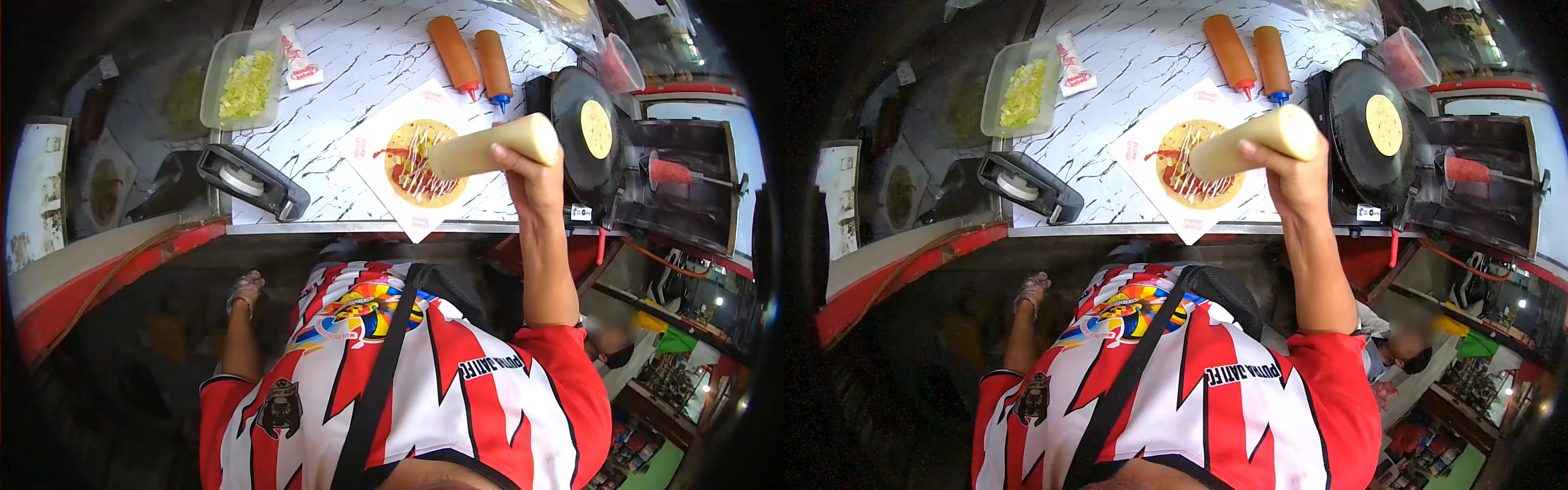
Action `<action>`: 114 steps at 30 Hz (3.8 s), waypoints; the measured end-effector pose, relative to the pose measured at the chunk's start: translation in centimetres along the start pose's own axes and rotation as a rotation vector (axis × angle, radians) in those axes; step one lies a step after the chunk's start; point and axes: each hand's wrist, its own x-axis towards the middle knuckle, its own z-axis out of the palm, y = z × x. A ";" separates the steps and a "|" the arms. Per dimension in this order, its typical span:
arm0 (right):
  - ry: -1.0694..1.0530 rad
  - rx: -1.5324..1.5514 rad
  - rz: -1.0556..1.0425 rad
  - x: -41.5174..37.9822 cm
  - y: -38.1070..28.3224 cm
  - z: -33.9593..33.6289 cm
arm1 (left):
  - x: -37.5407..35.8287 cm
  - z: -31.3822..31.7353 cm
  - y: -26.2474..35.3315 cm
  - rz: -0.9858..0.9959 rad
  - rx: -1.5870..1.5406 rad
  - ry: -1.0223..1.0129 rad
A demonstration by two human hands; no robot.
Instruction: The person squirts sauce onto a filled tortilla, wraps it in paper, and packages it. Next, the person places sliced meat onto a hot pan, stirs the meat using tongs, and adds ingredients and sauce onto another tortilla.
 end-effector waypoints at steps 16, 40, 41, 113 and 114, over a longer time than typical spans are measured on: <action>-0.004 0.374 0.172 9.5 6.6 2.3 | 1.7 -1.3 3.1 0.005 0.071 -0.021; -0.100 0.734 0.389 17.1 12.0 6.3 | -0.2 3.1 9.2 -0.075 0.345 -0.235; -0.106 0.582 0.422 13.6 8.7 3.9 | -0.4 3.3 9.8 -0.094 0.275 -0.240; 0.905 -1.176 0.072 -8.9 -8.0 -39.6 | -7.7 6.6 47.7 0.502 -0.334 0.053; 0.931 -1.237 0.132 -9.9 -6.6 -40.5 | -7.4 6.9 48.0 0.480 -0.344 0.050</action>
